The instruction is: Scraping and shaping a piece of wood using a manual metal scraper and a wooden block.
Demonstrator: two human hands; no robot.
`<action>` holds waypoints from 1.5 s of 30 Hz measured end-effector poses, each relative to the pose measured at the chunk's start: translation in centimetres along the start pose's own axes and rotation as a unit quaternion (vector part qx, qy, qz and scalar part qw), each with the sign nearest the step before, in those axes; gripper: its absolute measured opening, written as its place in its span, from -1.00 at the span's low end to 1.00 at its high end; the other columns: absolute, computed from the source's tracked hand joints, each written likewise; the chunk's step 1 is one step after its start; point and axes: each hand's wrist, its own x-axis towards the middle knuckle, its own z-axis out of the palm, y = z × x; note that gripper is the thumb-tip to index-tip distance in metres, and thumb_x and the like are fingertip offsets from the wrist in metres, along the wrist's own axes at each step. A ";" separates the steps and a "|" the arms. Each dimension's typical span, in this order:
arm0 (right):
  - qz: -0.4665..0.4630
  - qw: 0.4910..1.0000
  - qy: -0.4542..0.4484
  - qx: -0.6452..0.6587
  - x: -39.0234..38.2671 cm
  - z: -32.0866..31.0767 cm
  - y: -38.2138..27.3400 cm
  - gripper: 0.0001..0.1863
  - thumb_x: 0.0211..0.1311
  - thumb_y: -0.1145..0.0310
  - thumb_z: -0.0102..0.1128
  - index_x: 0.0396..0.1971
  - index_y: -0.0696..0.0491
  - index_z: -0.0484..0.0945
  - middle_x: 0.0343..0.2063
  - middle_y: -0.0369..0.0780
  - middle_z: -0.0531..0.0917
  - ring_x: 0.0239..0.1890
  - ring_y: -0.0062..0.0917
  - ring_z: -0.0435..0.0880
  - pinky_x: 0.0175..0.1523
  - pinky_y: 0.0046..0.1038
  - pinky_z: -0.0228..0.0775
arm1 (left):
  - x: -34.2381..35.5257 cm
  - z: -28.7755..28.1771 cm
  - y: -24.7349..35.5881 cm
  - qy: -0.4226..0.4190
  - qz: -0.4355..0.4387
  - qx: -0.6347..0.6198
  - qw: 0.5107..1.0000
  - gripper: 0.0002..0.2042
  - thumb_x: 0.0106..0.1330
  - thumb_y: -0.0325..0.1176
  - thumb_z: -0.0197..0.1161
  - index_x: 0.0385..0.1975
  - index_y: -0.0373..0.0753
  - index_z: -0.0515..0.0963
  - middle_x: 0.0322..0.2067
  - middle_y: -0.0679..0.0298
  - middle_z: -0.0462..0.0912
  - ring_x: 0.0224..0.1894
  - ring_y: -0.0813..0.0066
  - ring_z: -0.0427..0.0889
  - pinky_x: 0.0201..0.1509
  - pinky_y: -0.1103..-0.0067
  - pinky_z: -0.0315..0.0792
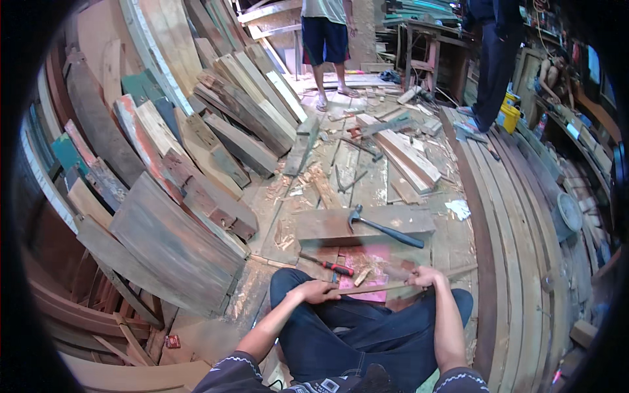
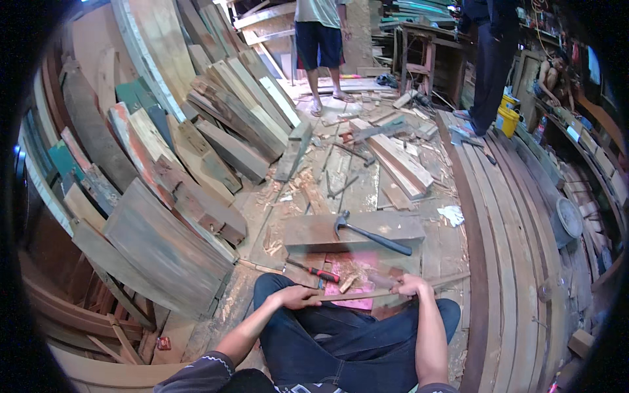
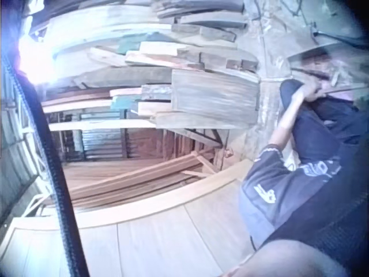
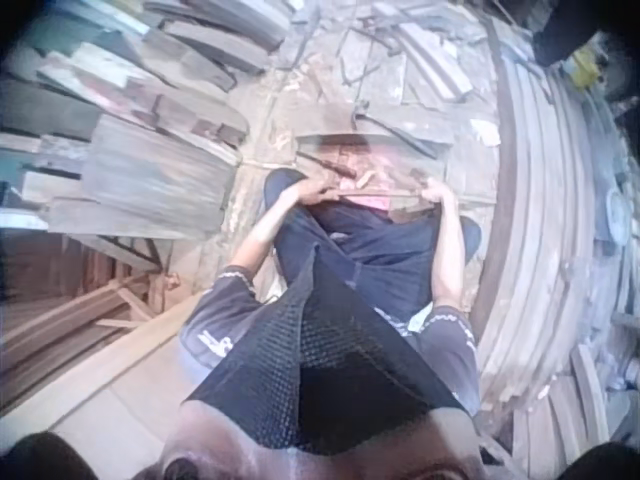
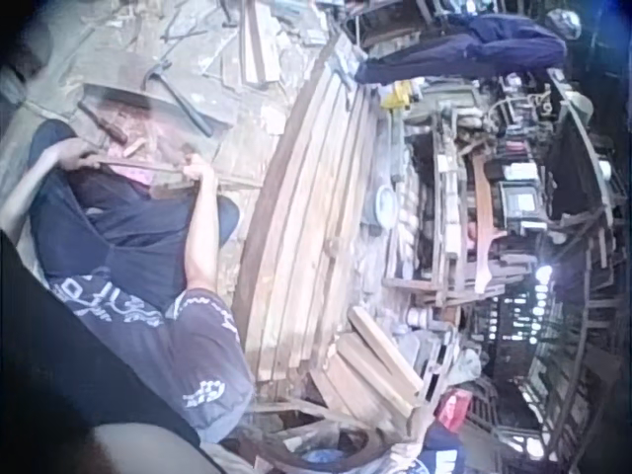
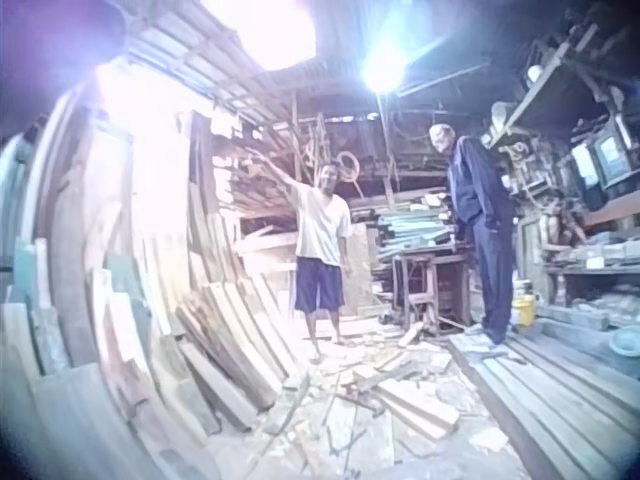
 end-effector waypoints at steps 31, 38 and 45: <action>-0.105 0.988 0.094 -0.056 0.0 -0.2 -0.9 -0.33 0.19 0.09 0.18 0.30 -0.14 0.23 0.00 -0.02 0.58 0.05 -0.13 0.55 0.12 -0.26 0.40 | 5.1 -4.7 -1.4 -0.151 -0.143 -0.278 0.938 -0.62 0.43 0.05 -0.04 -0.32 -0.17 0.48 -0.67 0.43 0.37 -0.72 0.64 0.34 -0.69 0.64 0.23; -0.017 0.997 0.033 -0.065 -0.3 0.5 -1.7 -0.46 0.26 0.17 0.10 0.22 -0.05 0.30 -0.07 0.05 0.59 -0.02 -0.07 0.58 0.03 -0.19 0.41 | 5.0 -3.4 -2.8 -0.154 -0.124 -0.314 0.929 -0.65 0.30 0.12 0.14 -0.35 -0.07 0.46 -0.62 0.47 0.39 -0.70 0.72 0.26 -0.68 0.69 0.13; 0.027 0.991 0.112 -0.066 0.9 7.2 -7.1 -0.31 0.32 0.10 -0.01 0.36 0.01 0.00 -0.04 0.11 0.57 -0.08 -0.29 0.67 0.03 -0.15 0.44 | 7.5 0.4 -5.6 -0.124 -0.057 -0.298 0.945 -0.59 0.23 0.14 0.22 -0.22 -0.10 0.49 -0.52 0.40 0.54 -0.65 0.70 0.36 -0.63 0.66 0.22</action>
